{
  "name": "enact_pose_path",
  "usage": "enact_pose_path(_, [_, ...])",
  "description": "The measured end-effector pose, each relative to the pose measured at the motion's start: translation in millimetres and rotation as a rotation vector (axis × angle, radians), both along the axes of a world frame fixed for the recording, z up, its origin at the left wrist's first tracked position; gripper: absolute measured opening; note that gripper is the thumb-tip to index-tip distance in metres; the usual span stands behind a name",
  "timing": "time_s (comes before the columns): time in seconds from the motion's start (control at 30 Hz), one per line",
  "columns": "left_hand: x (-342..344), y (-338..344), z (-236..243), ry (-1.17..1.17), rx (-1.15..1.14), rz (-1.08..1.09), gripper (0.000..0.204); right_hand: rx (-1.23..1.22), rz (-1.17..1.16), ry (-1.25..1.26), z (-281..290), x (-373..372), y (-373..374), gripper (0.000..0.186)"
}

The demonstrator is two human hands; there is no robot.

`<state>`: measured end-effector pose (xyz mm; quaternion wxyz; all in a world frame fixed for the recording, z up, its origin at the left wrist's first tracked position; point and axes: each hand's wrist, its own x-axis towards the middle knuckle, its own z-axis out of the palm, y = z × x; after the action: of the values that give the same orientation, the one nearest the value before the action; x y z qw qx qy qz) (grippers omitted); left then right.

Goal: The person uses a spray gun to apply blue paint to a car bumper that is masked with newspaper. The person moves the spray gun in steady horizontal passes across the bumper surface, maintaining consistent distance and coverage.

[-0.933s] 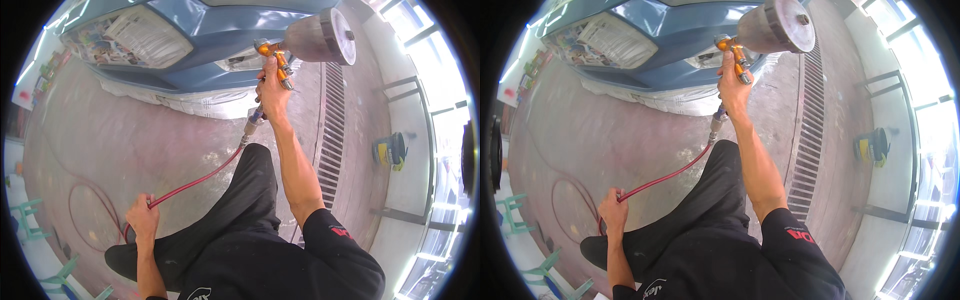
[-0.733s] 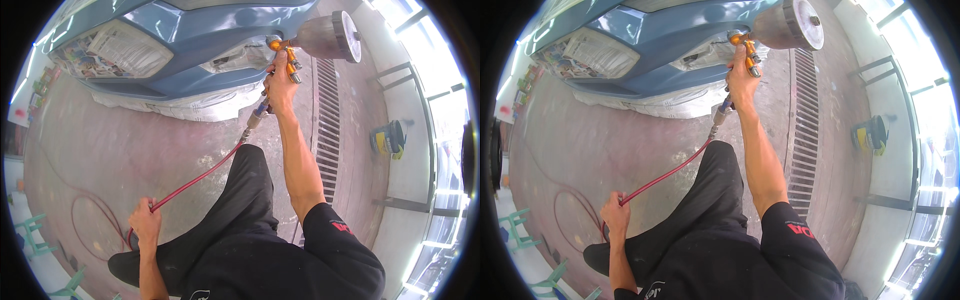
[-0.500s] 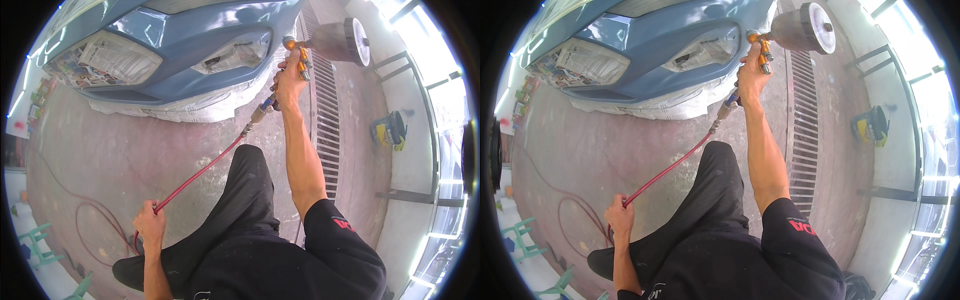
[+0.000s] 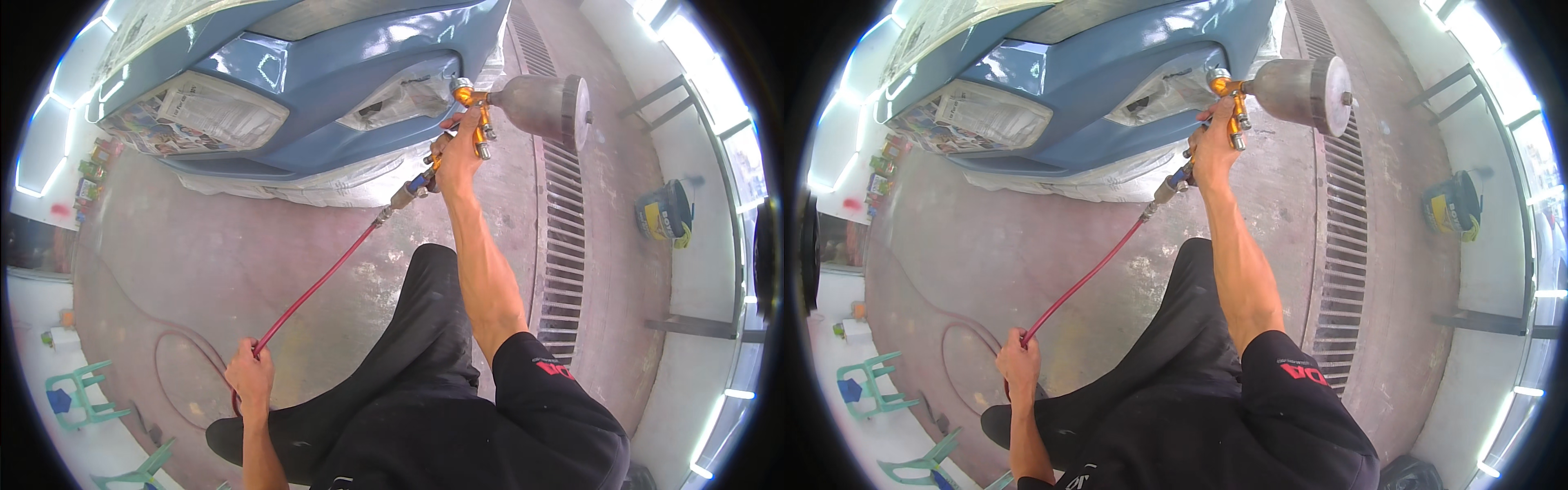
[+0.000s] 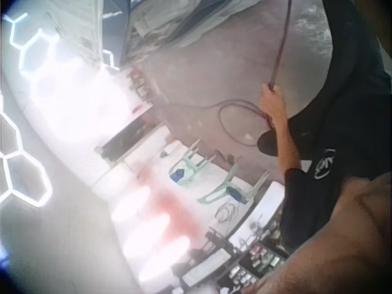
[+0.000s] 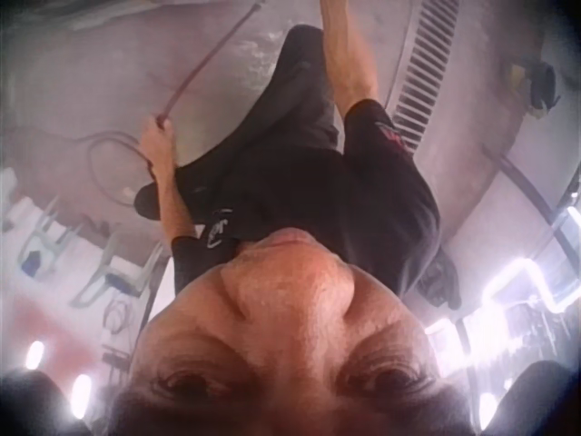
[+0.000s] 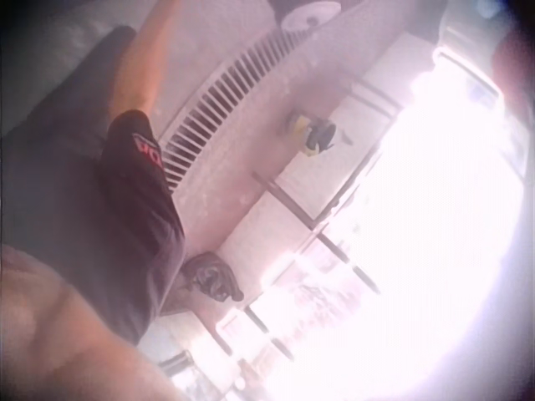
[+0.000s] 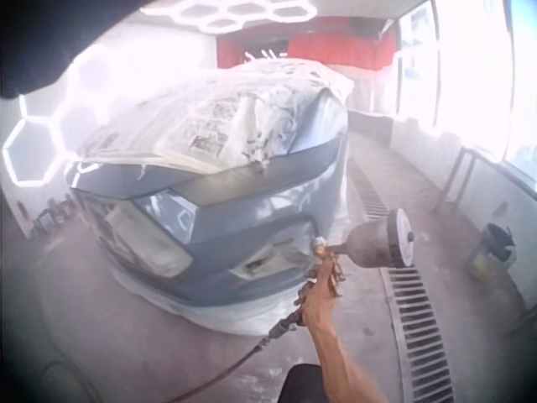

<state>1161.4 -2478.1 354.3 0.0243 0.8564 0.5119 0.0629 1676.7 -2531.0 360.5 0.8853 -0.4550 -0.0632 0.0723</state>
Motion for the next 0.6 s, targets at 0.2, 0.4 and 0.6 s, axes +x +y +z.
enact_pose_path(0.2, [-26.6,6.3,-22.4,0.073,-0.024,-0.003,0.013,-0.317,0.344,-0.145,4.6,-66.2,3.7,0.043])
enact_pose_path(0.4, [-25.9,-1.7,-37.9,0.046,-0.051,-0.068,0.013,-0.294,0.488,-0.288,64.8,-85.7,-0.6,0.047])
enact_pose_path(0.6, [-13.0,-1.3,-29.5,-0.032,-0.023,-0.1,0.015,-0.414,0.277,-0.183,118.0,-7.6,-21.9,0.049])
